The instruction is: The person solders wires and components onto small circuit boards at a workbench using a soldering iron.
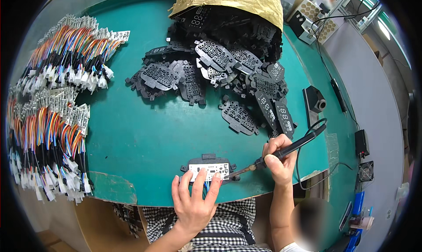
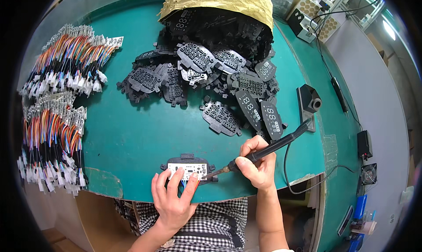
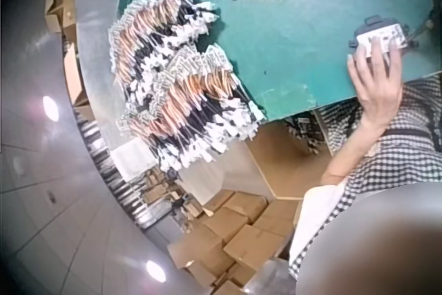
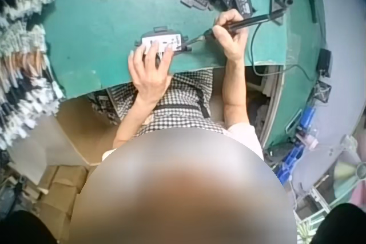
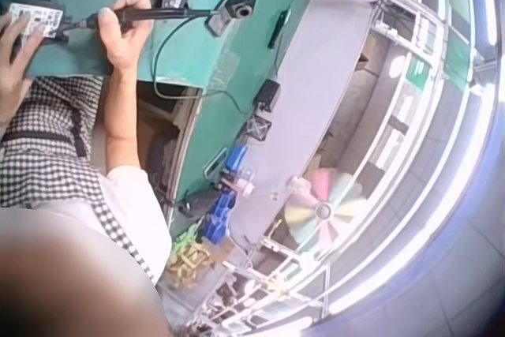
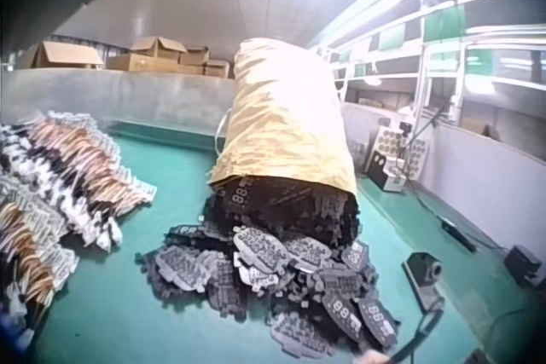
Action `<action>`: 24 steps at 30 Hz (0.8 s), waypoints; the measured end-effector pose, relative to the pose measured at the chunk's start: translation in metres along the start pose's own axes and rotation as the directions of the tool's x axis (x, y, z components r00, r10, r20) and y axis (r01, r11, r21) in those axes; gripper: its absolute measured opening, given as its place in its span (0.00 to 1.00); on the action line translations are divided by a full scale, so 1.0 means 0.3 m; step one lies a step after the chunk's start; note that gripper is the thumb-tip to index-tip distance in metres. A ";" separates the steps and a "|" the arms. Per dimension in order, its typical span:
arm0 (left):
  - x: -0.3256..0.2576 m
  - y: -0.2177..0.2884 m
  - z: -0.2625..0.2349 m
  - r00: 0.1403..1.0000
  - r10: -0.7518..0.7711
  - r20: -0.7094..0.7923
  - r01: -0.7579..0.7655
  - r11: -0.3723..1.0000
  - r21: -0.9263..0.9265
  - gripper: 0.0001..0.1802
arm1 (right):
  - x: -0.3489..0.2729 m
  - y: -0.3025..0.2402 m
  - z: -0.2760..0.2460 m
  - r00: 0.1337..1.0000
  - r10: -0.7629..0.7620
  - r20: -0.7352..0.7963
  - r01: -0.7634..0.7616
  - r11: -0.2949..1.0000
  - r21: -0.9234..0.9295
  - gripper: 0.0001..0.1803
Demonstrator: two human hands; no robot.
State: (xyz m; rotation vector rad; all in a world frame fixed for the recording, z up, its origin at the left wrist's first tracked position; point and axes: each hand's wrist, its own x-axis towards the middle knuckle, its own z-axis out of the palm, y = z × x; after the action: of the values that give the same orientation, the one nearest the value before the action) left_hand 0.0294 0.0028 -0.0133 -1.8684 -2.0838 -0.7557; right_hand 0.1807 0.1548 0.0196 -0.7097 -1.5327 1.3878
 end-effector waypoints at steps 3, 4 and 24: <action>0.005 0.006 -0.007 1.000 -0.024 0.014 0.024 1.000 -0.016 0.21 | 0.000 0.002 -0.002 1.000 -0.002 0.003 0.002 1.000 -0.005 0.10; 0.005 0.007 -0.006 1.000 -0.031 0.003 0.031 0.999 -0.023 0.21 | 0.000 0.003 -0.002 1.000 -0.009 0.005 0.009 1.000 -0.008 0.10; 0.007 0.011 -0.006 0.999 -0.047 -0.007 0.047 0.998 -0.041 0.20 | -0.003 -0.012 0.006 1.000 0.003 0.009 -0.003 1.000 -0.004 0.09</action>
State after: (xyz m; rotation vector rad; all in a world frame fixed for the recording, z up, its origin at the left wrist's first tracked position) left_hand 0.0321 0.0039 -0.0100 -1.8398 -2.1303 -0.8205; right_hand 0.1799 0.1525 0.0229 -0.7092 -1.5424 1.3925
